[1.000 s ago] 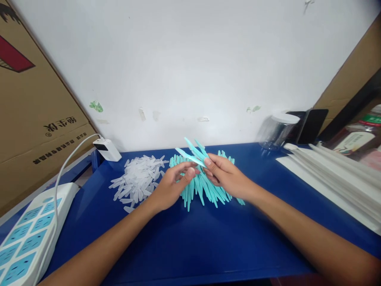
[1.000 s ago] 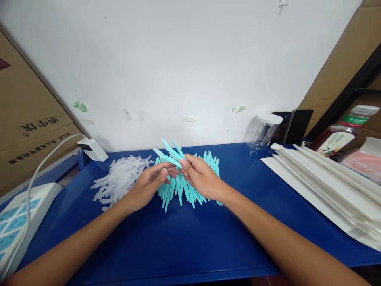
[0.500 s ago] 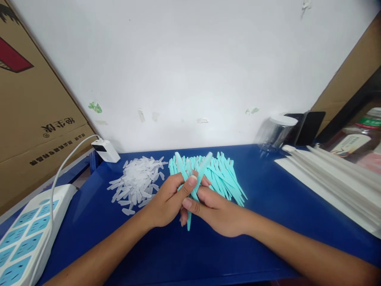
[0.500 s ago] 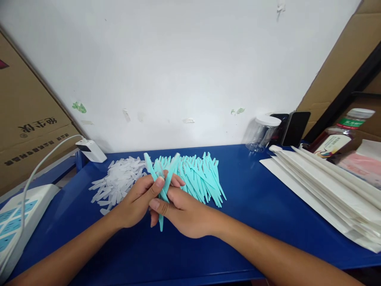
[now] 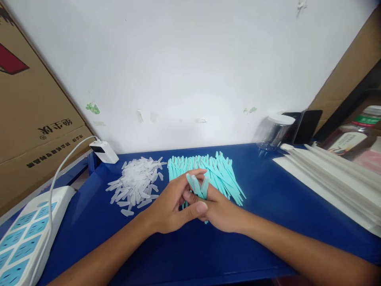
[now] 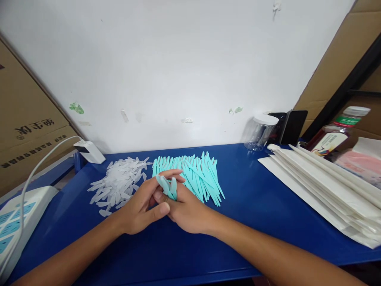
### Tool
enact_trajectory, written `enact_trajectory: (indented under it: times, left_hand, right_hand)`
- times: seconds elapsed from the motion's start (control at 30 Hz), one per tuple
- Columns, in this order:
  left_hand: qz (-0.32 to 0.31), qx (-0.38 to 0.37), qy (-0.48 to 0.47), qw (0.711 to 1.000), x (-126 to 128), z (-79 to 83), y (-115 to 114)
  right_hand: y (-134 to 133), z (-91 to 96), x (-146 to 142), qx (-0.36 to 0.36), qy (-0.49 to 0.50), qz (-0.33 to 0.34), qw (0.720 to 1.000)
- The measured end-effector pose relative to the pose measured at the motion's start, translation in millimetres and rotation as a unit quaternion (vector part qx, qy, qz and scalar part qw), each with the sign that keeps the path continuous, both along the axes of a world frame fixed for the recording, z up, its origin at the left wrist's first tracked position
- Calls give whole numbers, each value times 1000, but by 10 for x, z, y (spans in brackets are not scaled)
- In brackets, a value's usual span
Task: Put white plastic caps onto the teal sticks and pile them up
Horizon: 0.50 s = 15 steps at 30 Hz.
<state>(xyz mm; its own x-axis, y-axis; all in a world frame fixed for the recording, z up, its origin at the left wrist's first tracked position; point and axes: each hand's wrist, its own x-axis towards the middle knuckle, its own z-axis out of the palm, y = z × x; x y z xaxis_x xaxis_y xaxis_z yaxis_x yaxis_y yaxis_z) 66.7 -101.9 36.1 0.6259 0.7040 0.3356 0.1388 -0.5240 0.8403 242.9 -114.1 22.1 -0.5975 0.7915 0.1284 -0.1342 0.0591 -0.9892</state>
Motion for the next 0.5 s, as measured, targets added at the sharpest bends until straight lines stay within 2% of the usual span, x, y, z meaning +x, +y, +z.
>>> enact_trajectory:
  times: [0.07,0.13,0.2,0.23,0.27,0.3,0.33,0.37,0.4,0.5]
  left_hand:
    - [31,47,-5,998,-18,-10,61]
    - [88,76,2,993,-36,-15,132]
    - [165,96,32,981,-57,-19,205]
    - [198,105,53,973,-71,-20,240]
    - [225,115,74,965,-86,-23,274]
    - [244,127,92,957,-104,-26,307]
    - [256,140,107,950,-125,-30,340]
    - [264,154,118,945,-148,-34,373]
    - [270,169,128,939,-173,-38,406]
    - [289,210,150,922,-257,-46,510]
  right_hand:
    - [69,117,108,10,-22,-21,999]
    - [228,266,343,40,-79,-67,994]
    - [469,384,693,67,-122,-178,974]
    - [605,414,892,83,-181,-245,949]
    - [742,419,1092,83,-270,-315,906]
    - [869,398,1281,69,-370,-381,845]
    - [982,354,1448,33,-478,-409,776]
    - [1075,293,1588,-17,-569,-406,714]
    - [1148,221,1697,-65,-630,-378,675]
    - [1256,15,1865,-108,-668,-365,639]
